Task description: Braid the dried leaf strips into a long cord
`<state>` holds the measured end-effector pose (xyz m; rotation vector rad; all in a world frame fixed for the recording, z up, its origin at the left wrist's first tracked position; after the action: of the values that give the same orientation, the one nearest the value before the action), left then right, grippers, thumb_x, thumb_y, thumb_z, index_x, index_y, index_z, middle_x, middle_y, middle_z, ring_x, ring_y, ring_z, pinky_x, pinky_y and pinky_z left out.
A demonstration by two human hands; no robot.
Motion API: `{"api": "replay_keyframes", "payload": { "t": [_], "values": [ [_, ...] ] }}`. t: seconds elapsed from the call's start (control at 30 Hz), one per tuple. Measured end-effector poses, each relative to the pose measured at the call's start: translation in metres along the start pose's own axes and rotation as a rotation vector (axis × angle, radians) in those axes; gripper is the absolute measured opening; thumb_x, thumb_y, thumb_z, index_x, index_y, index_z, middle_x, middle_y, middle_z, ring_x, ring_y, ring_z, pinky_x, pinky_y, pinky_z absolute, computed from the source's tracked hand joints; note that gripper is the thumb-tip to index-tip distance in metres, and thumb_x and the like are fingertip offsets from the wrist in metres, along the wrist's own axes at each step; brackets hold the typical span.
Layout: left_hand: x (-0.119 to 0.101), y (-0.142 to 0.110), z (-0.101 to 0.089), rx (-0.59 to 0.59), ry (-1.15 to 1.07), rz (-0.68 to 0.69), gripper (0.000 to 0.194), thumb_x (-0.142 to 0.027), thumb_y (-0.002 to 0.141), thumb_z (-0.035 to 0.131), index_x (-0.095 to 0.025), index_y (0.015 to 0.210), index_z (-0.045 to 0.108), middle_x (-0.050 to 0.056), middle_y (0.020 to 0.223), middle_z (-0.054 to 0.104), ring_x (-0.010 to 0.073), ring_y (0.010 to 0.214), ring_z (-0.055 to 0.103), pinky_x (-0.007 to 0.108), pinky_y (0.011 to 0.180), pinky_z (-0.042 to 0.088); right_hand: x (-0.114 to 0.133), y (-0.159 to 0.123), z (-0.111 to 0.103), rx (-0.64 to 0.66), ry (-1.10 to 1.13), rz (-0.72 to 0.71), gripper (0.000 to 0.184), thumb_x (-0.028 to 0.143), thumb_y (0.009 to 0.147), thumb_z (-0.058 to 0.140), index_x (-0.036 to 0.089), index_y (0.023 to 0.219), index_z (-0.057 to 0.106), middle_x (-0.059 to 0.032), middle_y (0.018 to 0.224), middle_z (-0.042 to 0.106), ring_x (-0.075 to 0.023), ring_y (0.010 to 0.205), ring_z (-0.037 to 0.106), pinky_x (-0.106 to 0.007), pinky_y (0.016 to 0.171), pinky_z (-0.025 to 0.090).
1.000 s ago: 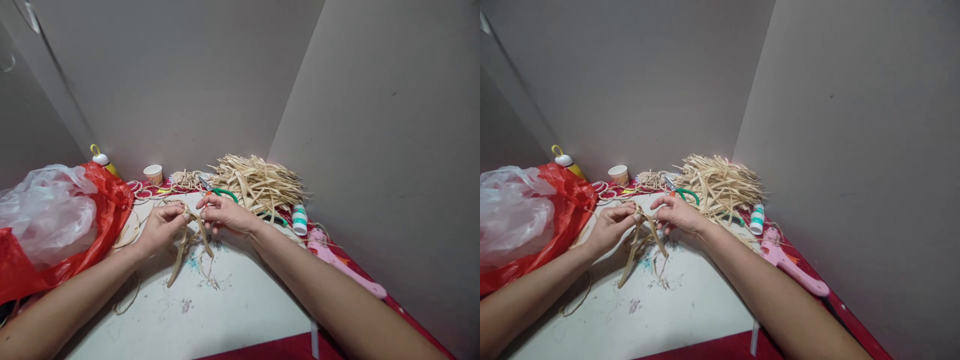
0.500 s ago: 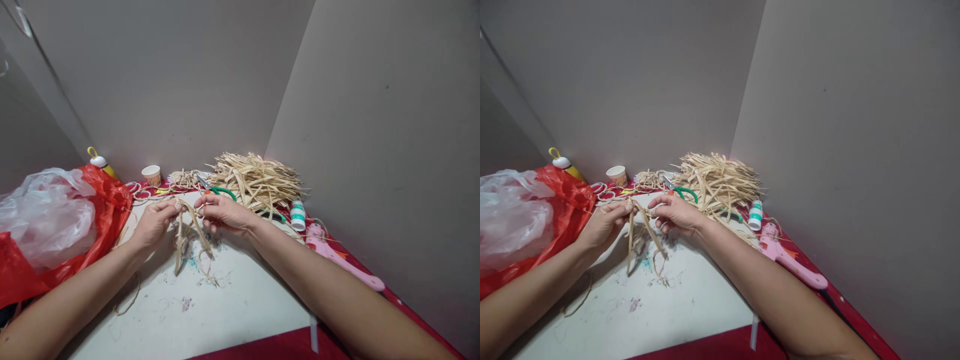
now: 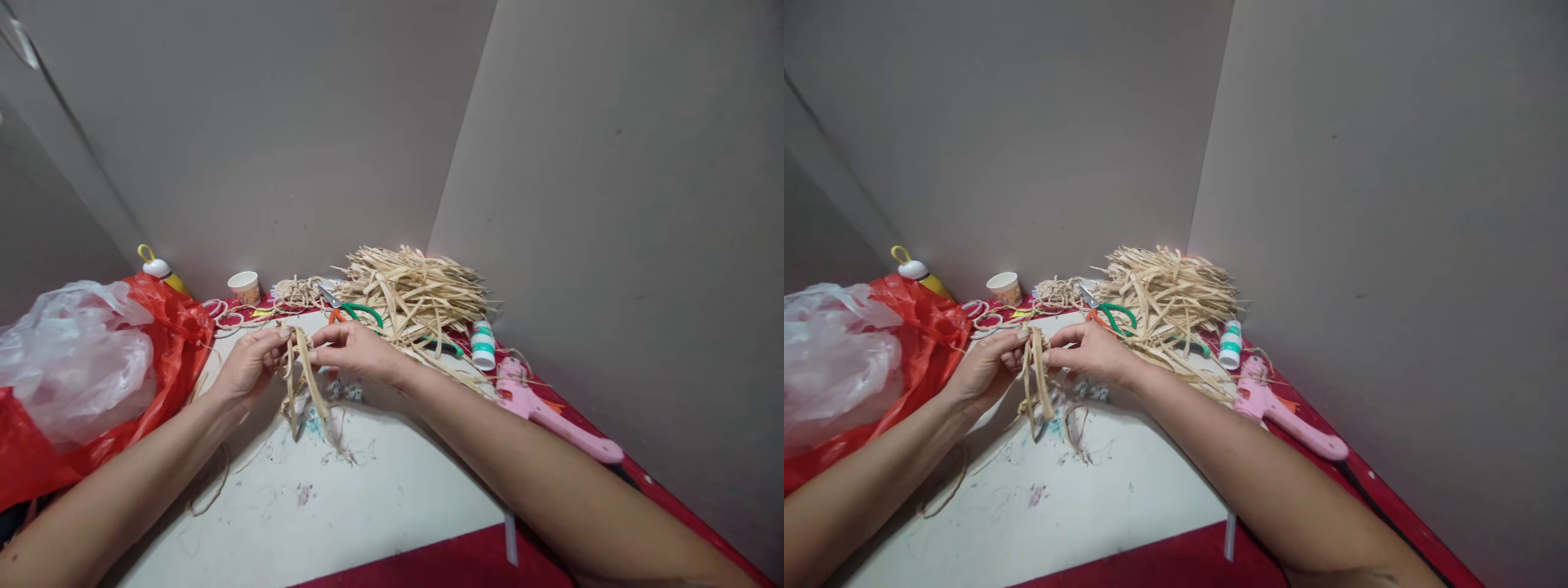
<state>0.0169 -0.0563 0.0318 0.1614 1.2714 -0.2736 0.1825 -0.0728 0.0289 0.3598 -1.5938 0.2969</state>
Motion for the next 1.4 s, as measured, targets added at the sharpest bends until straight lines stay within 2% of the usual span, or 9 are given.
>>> {"api": "replay_keyframes", "payload": {
  "t": [0.17,0.37,0.53,0.77,0.93,1.03,1.13,1.3,1.4],
  "values": [
    [0.001,0.002,-0.003,0.011,0.087,0.024,0.014,-0.024,0.069,0.072,-0.013,0.062,0.070,-0.001,0.056,0.060,0.0048,0.050,0.049,0.017,0.048,0.037,-0.004,0.003,-0.001,-0.160,-0.067,-0.075,0.022,0.030,0.072,0.066,0.012,0.083,0.072,-0.0042,0.069,0.066,-0.0110,0.055,0.055,-0.024,0.050,0.047],
    [-0.001,-0.001,0.000,0.031,0.120,0.027,0.016,-0.026,0.070,0.072,-0.014,0.060,0.067,-0.003,0.052,0.057,0.0041,0.045,0.046,0.017,0.044,0.035,0.006,0.002,-0.006,-0.361,-0.265,-0.311,0.006,0.014,0.069,0.066,0.016,0.071,0.072,-0.0038,0.075,0.065,-0.0137,0.072,0.056,-0.029,0.070,0.046],
    [-0.003,-0.003,0.002,0.073,0.138,-0.013,0.016,-0.025,0.069,0.072,-0.014,0.058,0.066,-0.002,0.055,0.060,0.0036,0.045,0.045,0.017,0.046,0.035,0.005,0.001,-0.005,-0.226,-0.019,-0.164,0.002,0.018,0.075,0.060,0.017,0.074,0.061,0.0002,0.070,0.059,-0.0110,0.063,0.052,-0.026,0.061,0.043],
    [-0.004,-0.001,-0.001,0.144,0.301,-0.044,0.011,-0.024,0.070,0.071,-0.014,0.065,0.069,-0.002,0.056,0.059,0.0034,0.046,0.041,0.018,0.046,0.031,0.000,0.002,-0.003,-0.188,0.080,-0.141,0.008,0.024,0.075,0.058,0.018,0.079,0.052,0.0060,0.057,0.049,-0.0080,0.050,0.042,-0.021,0.049,0.033],
    [0.000,0.000,-0.001,0.094,0.163,-0.133,0.023,-0.024,0.067,0.073,-0.013,0.052,0.059,-0.002,0.053,0.056,0.0040,0.045,0.042,0.018,0.045,0.031,0.001,0.002,-0.007,-0.236,-0.019,-0.212,0.011,0.026,0.073,0.062,0.017,0.078,0.057,0.0038,0.062,0.055,-0.0095,0.057,0.047,-0.023,0.056,0.038],
    [0.001,-0.002,0.002,0.080,0.119,-0.175,0.016,-0.024,0.065,0.074,-0.012,0.059,0.064,-0.004,0.051,0.053,0.0033,0.044,0.041,0.017,0.044,0.031,0.003,0.004,-0.011,-0.301,-0.088,-0.292,0.010,0.025,0.070,0.066,0.016,0.073,0.063,0.0006,0.071,0.061,-0.0110,0.068,0.052,-0.025,0.067,0.041],
    [0.002,-0.005,0.005,0.109,0.104,-0.197,0.015,-0.025,0.066,0.074,-0.012,0.063,0.067,-0.004,0.052,0.053,0.0026,0.043,0.041,0.016,0.043,0.031,0.000,0.007,-0.010,-0.286,-0.055,-0.297,0.008,0.023,0.070,0.063,0.016,0.073,0.064,0.0012,0.068,0.061,-0.0110,0.065,0.053,-0.025,0.066,0.042],
    [0.003,-0.007,0.007,0.156,0.181,-0.159,0.016,-0.027,0.069,0.072,-0.014,0.061,0.068,-0.004,0.050,0.050,0.0043,0.044,0.041,0.018,0.044,0.032,0.000,0.005,-0.006,-0.331,-0.137,-0.306,0.004,0.015,0.070,0.059,0.016,0.069,0.063,0.0012,0.066,0.062,-0.0103,0.063,0.052,-0.024,0.063,0.041],
    [0.002,-0.006,0.005,0.145,0.373,-0.081,0.017,-0.030,0.070,0.071,-0.015,0.063,0.069,-0.003,0.049,0.050,0.0052,0.044,0.039,0.019,0.044,0.031,0.003,0.003,-0.006,-0.326,-0.243,-0.311,0.007,0.013,0.069,0.057,0.016,0.066,0.062,0.0026,0.061,0.058,-0.0091,0.059,0.048,-0.023,0.059,0.038]
  ]
}}
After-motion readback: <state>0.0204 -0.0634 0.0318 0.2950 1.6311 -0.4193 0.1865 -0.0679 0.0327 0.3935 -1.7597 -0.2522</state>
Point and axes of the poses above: each hand's wrist, its own y-axis towards the middle knuckle, its own z-axis out of the palm, x = y × z, the point moved 2 cm from there along y, towards the middle knuckle
